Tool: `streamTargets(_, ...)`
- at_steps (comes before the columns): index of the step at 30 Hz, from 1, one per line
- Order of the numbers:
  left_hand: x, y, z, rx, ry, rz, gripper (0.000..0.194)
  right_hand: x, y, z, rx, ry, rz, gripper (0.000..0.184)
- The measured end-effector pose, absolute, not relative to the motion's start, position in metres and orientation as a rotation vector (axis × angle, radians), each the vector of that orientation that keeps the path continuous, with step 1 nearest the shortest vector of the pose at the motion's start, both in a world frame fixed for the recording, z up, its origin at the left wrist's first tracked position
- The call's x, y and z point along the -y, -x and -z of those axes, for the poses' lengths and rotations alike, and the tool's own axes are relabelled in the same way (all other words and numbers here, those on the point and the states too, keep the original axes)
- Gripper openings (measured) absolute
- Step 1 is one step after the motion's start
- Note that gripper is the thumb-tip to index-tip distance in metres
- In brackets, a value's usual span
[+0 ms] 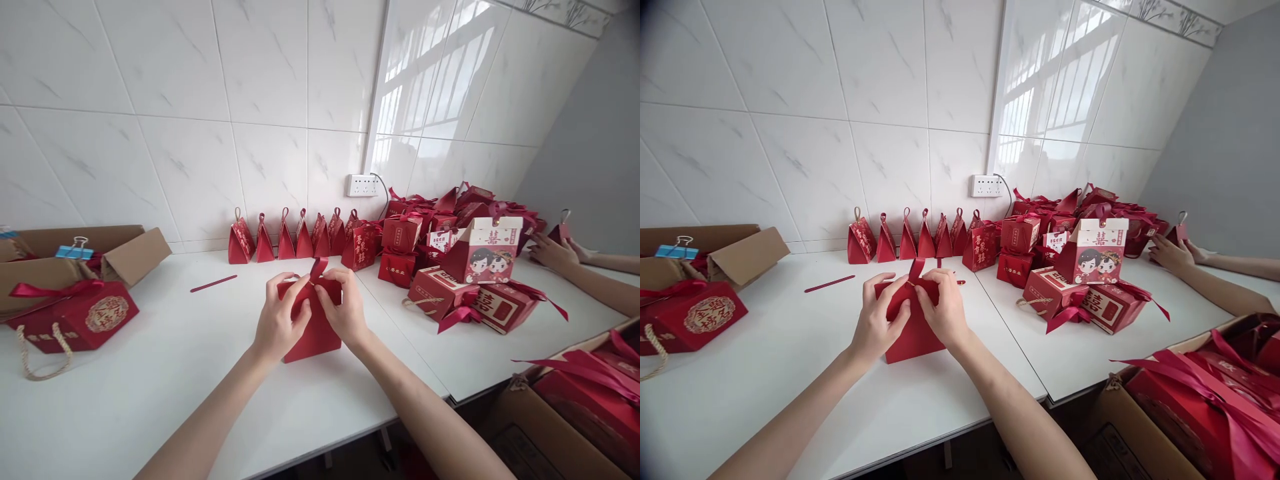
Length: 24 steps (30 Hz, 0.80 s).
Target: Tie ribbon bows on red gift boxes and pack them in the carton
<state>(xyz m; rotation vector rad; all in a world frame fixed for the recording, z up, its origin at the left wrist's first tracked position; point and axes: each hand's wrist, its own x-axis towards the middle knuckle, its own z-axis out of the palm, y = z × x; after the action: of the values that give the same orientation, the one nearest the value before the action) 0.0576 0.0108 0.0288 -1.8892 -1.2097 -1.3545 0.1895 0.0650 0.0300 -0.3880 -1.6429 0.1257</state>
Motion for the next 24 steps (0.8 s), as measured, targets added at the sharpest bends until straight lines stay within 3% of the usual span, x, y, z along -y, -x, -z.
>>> streamTargets(24,-0.0104,-0.0579,-0.0242,1.176,1.890,1.411,0.035,-0.0614,-0.1923,-0.0367,1.648,0.516,-0.045,0.003)
